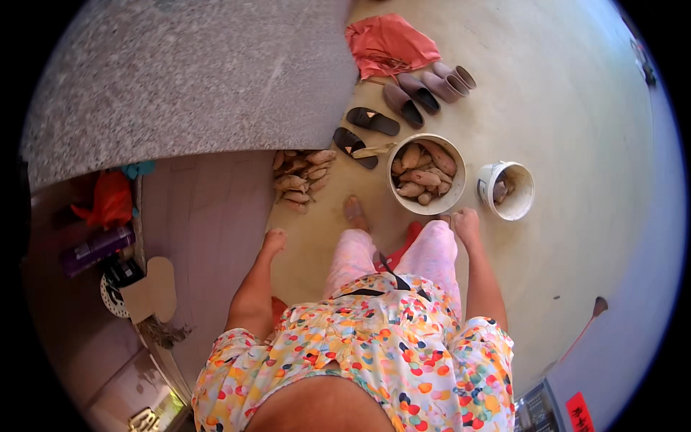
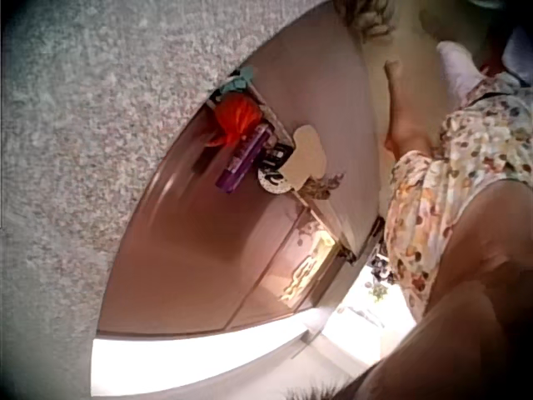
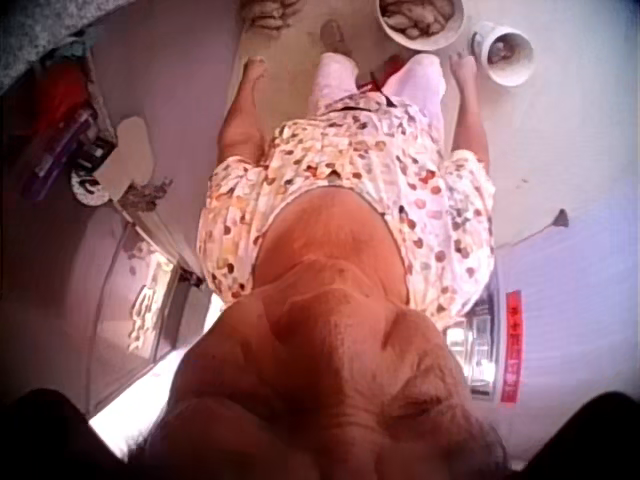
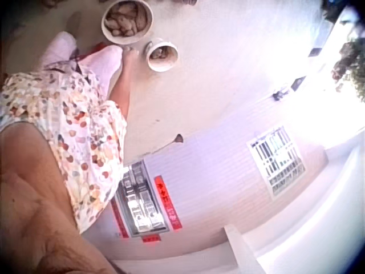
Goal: The person sits on a small red stool and peels sweet potatoes by hand, removing the skin and placing the peeled vegetables on the floor. The person handles the potatoes one at a time from a white bucket.
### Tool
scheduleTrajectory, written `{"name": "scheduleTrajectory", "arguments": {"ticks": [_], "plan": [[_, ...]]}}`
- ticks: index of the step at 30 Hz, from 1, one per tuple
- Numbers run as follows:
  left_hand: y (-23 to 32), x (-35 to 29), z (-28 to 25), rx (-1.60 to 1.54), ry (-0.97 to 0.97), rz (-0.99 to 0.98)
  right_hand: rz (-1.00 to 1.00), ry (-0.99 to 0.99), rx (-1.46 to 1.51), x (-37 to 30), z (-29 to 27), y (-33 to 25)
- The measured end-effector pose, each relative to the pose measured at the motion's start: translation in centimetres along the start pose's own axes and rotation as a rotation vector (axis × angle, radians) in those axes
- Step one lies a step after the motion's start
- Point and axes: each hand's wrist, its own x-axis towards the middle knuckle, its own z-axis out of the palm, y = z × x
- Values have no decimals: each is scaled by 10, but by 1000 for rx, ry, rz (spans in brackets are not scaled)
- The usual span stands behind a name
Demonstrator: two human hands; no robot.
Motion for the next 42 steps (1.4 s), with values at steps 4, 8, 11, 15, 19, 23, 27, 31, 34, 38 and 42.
{"name": "scheduleTrajectory", "arguments": {"ticks": [4, 8, 11, 15, 19, 23, 27, 31, 34, 38, 42], "plan": [[17, 54, -15, 89, 47, 172, 41, 9, 105, -21, 9, -25], [84, 101, 28, 167, 51, 410, 128, 35, 113, -9, 40, 27], [157, 110, 106, 185, 17, 524, 140, 171, 181, 9, 78, 70], [246, 119, 221, 204, -160, 706, 199, 204, 410, 38, 108, 86], [313, 152, 295, 365, 11, 771, 226, 134, 711, 71, 162, 102], [353, 195, 322, 442, 201, 690, 193, 168, 908, 110, 196, 91], [361, 230, 344, 636, 267, 718, 107, 167, 963, 153, 209, 81], [359, 242, 350, 714, 234, 736, -1, 144, 999, 184, 196, 74], [355, 251, 349, 685, 222, 764, -59, 277, 776, 198, 199, 87], [356, 257, 338, 515, 243, 789, -77, 284, 819, 209, 188, 76], [343, 247, 307, -176, -113, 607, -150, 313, 835, 207, 200, 64]]}}
